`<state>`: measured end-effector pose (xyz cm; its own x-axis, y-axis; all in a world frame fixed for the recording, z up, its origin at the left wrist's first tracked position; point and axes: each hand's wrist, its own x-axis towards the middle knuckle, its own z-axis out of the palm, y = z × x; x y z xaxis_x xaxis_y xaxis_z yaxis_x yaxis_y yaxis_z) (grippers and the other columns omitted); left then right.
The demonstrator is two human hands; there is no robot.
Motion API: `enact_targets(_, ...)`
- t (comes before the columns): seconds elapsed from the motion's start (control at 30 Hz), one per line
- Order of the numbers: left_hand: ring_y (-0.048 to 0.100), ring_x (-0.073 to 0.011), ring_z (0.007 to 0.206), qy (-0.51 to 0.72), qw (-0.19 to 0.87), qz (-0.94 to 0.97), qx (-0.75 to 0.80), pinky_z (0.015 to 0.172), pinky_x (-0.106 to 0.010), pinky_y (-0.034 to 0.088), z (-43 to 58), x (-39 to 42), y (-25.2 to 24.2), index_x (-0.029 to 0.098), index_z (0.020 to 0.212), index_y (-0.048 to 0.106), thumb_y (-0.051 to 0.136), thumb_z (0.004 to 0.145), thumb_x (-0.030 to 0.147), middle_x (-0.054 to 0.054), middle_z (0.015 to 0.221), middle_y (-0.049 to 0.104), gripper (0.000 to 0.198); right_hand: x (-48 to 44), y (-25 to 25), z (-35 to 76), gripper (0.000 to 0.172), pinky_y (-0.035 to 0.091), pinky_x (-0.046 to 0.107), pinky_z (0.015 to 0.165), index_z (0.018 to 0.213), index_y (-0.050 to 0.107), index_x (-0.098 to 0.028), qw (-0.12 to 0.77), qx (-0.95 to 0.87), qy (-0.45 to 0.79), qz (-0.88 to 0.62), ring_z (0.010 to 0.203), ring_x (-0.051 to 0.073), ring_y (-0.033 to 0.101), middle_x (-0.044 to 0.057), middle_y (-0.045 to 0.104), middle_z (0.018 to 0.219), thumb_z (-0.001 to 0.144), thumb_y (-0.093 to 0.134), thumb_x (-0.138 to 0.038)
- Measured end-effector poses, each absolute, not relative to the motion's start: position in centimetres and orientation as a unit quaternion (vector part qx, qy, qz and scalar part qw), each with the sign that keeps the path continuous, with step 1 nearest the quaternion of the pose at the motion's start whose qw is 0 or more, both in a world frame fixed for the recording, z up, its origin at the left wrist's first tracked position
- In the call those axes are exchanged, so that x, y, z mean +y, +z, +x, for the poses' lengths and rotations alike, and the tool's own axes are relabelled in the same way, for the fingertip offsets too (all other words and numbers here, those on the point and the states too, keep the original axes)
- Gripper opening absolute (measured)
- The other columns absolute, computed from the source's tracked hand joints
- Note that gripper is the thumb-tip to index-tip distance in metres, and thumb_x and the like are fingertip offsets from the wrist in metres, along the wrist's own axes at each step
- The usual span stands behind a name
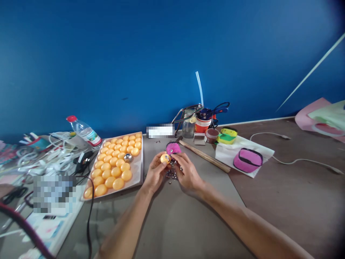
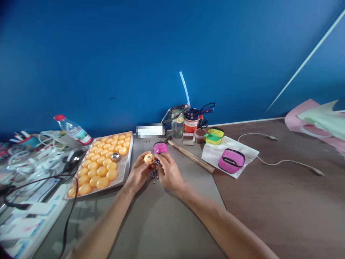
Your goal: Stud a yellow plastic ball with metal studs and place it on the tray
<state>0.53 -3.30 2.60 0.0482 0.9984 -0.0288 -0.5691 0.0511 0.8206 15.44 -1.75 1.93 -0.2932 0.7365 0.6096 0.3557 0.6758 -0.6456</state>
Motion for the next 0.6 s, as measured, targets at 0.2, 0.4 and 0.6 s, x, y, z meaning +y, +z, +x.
enact_targets(0.2,0.058,-0.0100,0.072,0.607,0.631,0.346,0.337,0.069,-0.022,0.046,0.71,-3.26,2.30,0.020,0.103,0.059,0.072,0.069,0.022,-0.001,0.088,0.063,0.036,-1.84,1.69,15.37,0.042,0.046,0.040,0.089,0.127,0.045,-0.018,0.463,-0.806,0.182,-0.321,0.106,0.023,0.051,0.014,0.053,0.115,0.085,0.042,-0.012)
enact_targets(0.4,0.058,-0.0111,0.073,0.603,0.609,0.371,0.357,0.069,-0.023,0.046,0.68,-3.15,2.09,0.019,0.105,0.059,0.072,0.069,0.025,-0.002,0.090,0.064,0.038,-1.71,2.04,15.60,0.041,0.048,0.038,0.084,0.126,0.046,-0.018,0.457,-0.825,0.122,-0.309,0.102,0.022,0.052,0.014,0.054,0.108,0.086,0.039,-0.011)
enact_targets(0.6,0.058,-0.0122,0.073,0.591,0.598,0.388,0.378,0.069,-0.025,0.045,0.50,-3.05,1.88,0.018,0.104,0.062,0.073,0.068,0.029,-0.003,0.091,0.064,0.039,-1.57,2.47,15.80,0.044,0.048,0.036,0.082,0.128,0.043,-0.021,0.446,-0.838,0.088,-0.302,0.099,0.021,0.052,0.011,0.054,0.102,0.086,0.036,-0.010)
